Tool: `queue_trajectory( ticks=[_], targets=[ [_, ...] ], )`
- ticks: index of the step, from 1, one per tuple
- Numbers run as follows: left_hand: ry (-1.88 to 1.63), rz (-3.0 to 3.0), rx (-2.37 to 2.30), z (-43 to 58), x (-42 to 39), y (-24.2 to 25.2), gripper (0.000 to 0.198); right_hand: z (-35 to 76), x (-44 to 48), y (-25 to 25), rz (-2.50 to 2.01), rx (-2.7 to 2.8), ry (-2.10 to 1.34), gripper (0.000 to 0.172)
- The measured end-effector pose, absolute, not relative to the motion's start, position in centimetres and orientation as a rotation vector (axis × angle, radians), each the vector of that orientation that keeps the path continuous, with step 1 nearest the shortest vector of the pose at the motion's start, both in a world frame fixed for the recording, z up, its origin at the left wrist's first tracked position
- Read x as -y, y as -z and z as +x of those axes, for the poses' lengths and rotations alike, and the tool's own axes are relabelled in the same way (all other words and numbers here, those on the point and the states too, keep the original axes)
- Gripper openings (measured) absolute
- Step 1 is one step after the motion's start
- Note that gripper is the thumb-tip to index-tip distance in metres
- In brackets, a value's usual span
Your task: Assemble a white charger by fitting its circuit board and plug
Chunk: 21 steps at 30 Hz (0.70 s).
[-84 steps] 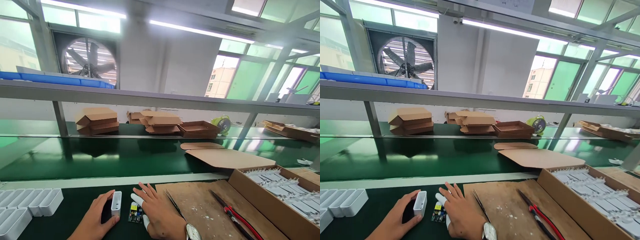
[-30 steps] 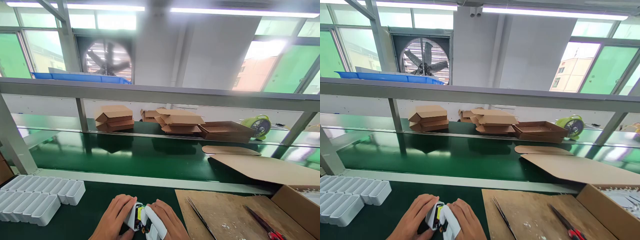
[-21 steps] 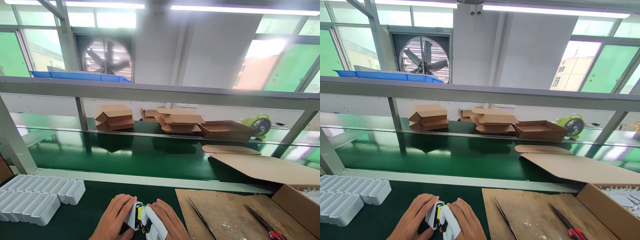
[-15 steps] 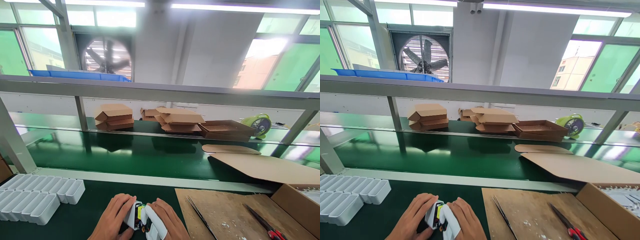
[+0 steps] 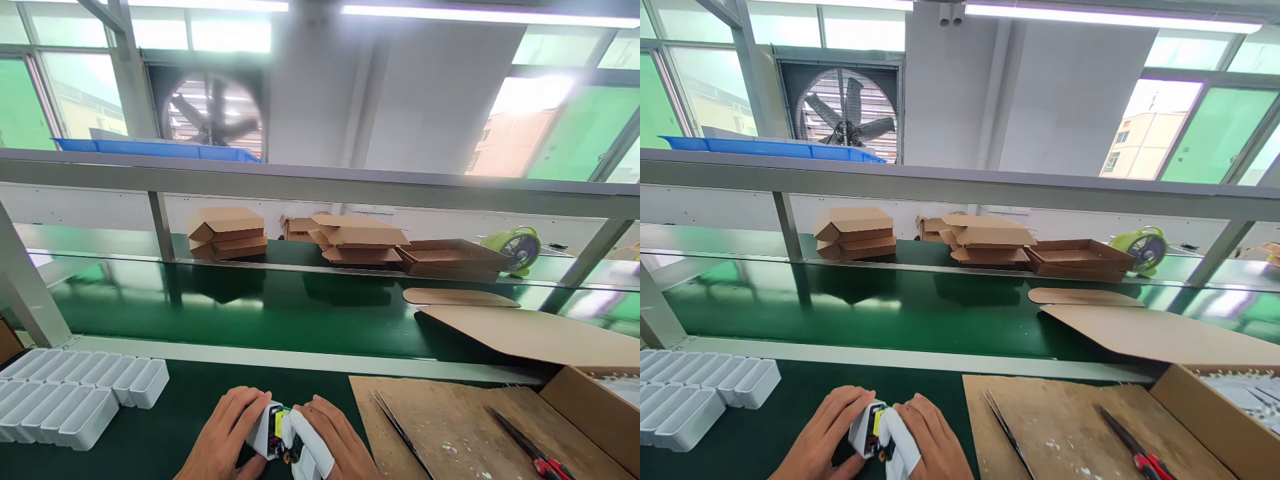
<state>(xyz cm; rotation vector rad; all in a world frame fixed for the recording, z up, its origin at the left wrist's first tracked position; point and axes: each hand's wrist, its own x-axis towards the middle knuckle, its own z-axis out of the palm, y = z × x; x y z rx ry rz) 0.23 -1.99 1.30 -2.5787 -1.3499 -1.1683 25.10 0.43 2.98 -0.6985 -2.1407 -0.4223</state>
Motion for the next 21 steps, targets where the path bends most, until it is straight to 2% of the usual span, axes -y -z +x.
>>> queue_trajectory(
  ticks=[5,9,17,21],
  targets=[
    [1.173,-2.599,1.304,0.1,1.9,-1.3,0.065,25.4,0.2,-5.2,-0.701,2.217,0.487,0.045],
    [1.219,-2.611,1.284,0.2,1.8,-1.6,0.065,26.0,0.8,-6.7,-0.721,2.327,0.432,0.052],
    [1.200,-2.624,1.246,0.1,1.9,-2.0,0.066,25.9,1.1,-6.1,-0.761,2.345,0.274,0.070],
    [1.219,-2.607,1.204,0.2,1.9,-2.5,0.060,25.4,1.4,-6.6,-0.774,2.310,0.293,0.064]
  ],
)
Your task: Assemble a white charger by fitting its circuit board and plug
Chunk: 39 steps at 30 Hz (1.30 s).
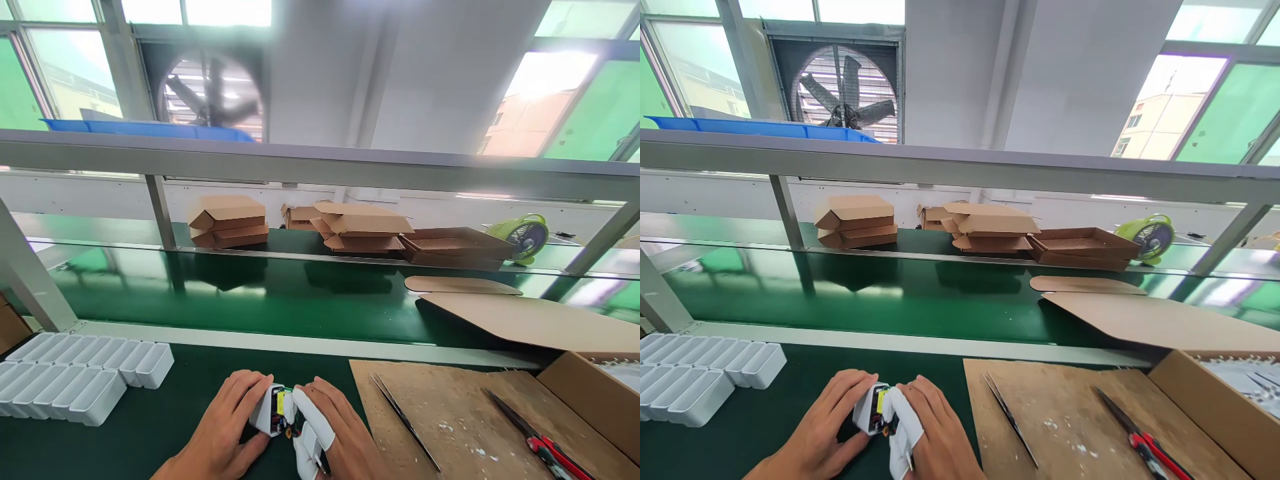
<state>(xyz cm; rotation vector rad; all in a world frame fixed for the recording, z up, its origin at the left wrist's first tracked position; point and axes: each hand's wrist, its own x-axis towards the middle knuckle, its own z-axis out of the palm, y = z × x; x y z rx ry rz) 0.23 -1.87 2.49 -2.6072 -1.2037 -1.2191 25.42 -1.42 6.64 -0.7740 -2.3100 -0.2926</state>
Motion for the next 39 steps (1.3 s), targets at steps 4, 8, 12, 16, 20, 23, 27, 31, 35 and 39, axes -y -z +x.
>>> queue_trajectory(
  ticks=[4,8,12,16,20,23,27,31,35,39],
  targets=[
    [1.207,-2.608,1.191,0.3,1.9,-2.9,0.060,25.3,1.6,-7.1,-0.763,2.308,0.300,0.061],
    [1.197,-2.621,1.209,0.2,2.0,-2.8,0.061,25.2,1.6,-7.5,-0.743,2.287,0.309,0.063],
    [1.195,-2.626,1.211,0.2,2.1,-2.7,0.060,25.3,1.6,-7.3,-0.730,2.292,0.297,0.062],
    [1.196,-2.648,1.207,0.1,2.1,-2.5,0.060,25.3,1.8,-6.7,-0.766,2.327,0.203,0.070],
    [1.199,-2.668,1.291,0.1,2.3,-1.9,0.061,25.2,2.0,-7.2,-0.750,2.325,0.157,0.065],
    [1.199,-2.690,1.292,0.1,2.4,-1.7,0.062,25.0,2.2,-7.7,-0.754,2.347,0.135,0.063],
    [1.247,-2.747,1.225,0.2,2.6,-1.9,0.061,24.7,2.4,-7.6,-0.734,2.349,0.109,0.066],
    [1.270,-2.924,1.296,0.4,3.0,-2.1,0.067,24.5,2.3,-7.4,-0.752,2.270,-0.016,0.043],
    [1.333,-3.017,1.431,0.8,3.4,-2.0,0.062,24.8,1.8,-6.9,-0.778,2.236,-0.240,0.036],
    [1.395,-3.070,1.881,1.0,3.5,-2.2,0.056,25.2,1.2,-5.9,-0.779,2.319,-0.481,0.039]
  ],
)
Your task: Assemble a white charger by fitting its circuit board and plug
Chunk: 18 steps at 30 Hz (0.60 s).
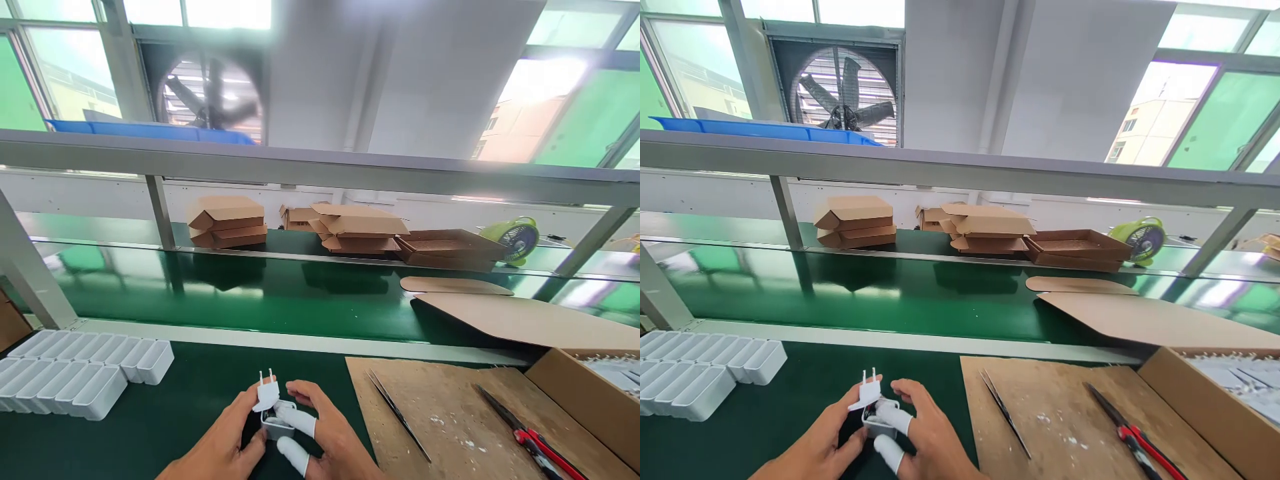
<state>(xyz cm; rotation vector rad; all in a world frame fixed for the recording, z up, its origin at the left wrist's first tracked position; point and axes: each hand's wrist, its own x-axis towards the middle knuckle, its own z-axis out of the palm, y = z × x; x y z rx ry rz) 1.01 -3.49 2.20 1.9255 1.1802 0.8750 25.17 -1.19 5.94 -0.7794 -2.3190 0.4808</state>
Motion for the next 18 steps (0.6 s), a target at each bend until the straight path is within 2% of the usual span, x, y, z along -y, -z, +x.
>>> queue_trajectory(
  ticks=[4,8,10,13,16,18],
  targets=[
    [-0.863,1.734,-1.127,1.2,3.2,-2.5,0.074,25.0,0.9,-5.3,-0.770,2.359,-0.673,0.046],
    [-0.928,1.673,-1.091,1.3,3.1,-2.1,0.096,24.8,1.0,-5.0,-0.800,2.387,-0.576,0.050],
    [-0.986,1.674,-1.069,1.3,3.1,-1.8,0.102,24.8,1.1,-4.7,-0.784,2.362,-0.514,0.047],
    [-1.098,1.728,-1.036,1.5,3.2,-1.5,0.100,24.8,1.0,-4.1,-0.777,2.325,-0.532,0.043],
    [-1.175,1.770,-1.005,1.8,3.2,-1.4,0.087,24.9,0.9,-3.7,-0.782,2.353,-0.575,0.048],
    [-1.169,1.758,-1.004,1.8,3.2,-1.2,0.086,24.9,0.9,-3.7,-0.772,2.333,-0.572,0.049]
  ],
)
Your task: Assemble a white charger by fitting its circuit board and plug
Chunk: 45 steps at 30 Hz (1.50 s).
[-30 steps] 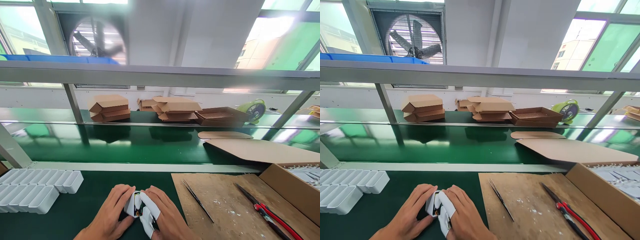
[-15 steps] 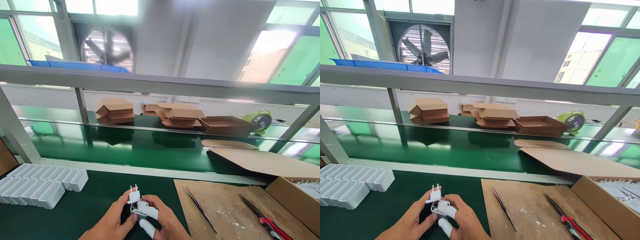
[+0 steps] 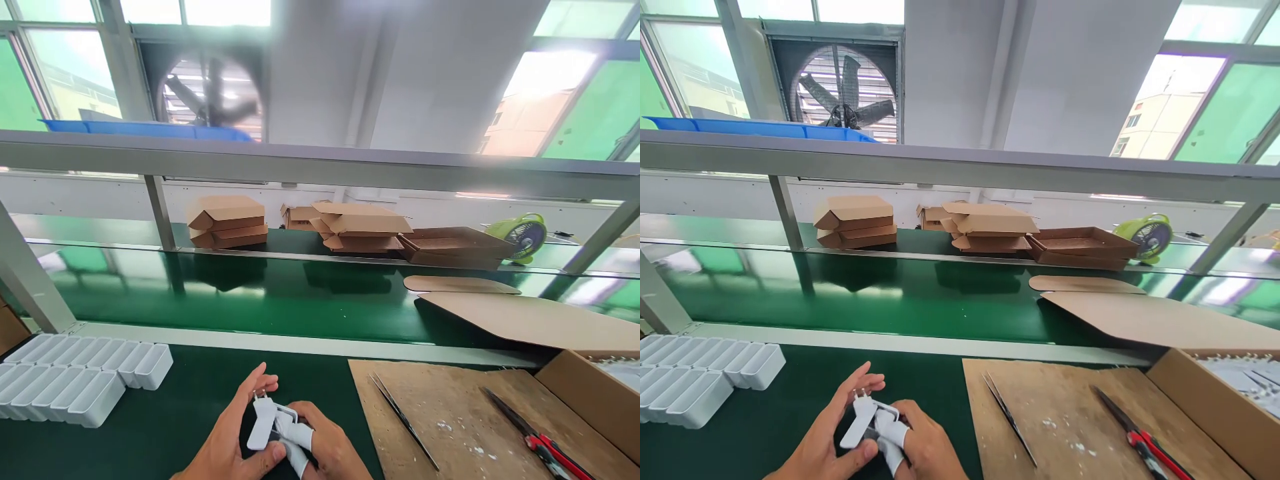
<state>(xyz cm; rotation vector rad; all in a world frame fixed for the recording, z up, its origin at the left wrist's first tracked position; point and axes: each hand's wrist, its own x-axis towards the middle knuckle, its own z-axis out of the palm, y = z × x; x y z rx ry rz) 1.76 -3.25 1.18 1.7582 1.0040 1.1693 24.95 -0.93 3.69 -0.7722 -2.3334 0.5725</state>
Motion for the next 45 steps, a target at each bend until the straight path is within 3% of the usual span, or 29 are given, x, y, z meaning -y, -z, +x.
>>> queue_trajectory(
  ticks=[7,9,13,15,20,26,31,35,40,45],
  targets=[
    [-1.293,1.842,-1.014,1.1,3.5,-1.1,0.107,24.6,1.4,-4.7,-0.789,2.302,-0.636,0.054],
    [-1.291,1.920,-1.032,1.0,3.6,-1.4,0.098,24.6,1.5,-4.4,-0.787,2.337,-0.656,0.053],
    [-1.212,2.017,-1.150,0.7,3.7,-1.9,0.051,24.7,1.4,-3.8,-0.800,2.329,-0.643,0.048],
    [-1.203,2.011,-1.182,0.7,3.7,-2.1,0.037,24.7,1.4,-3.8,-0.783,2.322,-0.624,0.045],
    [-1.255,1.983,-1.150,1.1,3.6,-2.4,0.027,24.7,2.0,-4.9,-0.809,2.344,-0.628,0.034],
    [-1.239,1.975,-1.117,1.4,3.5,-3.0,0.023,24.3,2.2,-5.9,-0.892,2.458,-0.477,0.046],
    [-1.203,1.950,-1.099,1.2,3.5,-3.0,0.018,24.4,1.9,-6.4,-0.968,2.398,-0.623,0.045],
    [-1.202,1.937,-1.086,1.1,3.6,-2.1,0.025,24.7,1.2,-4.5,-0.855,2.436,-0.588,0.048],
    [-1.313,1.816,-1.141,1.3,4.1,-1.2,0.072,24.6,0.8,-2.2,-0.800,2.382,-0.511,0.050],
    [-1.374,1.909,-1.068,1.6,4.1,-1.7,0.089,24.4,1.0,-2.7,-0.780,2.338,-0.486,0.051]
  ],
)
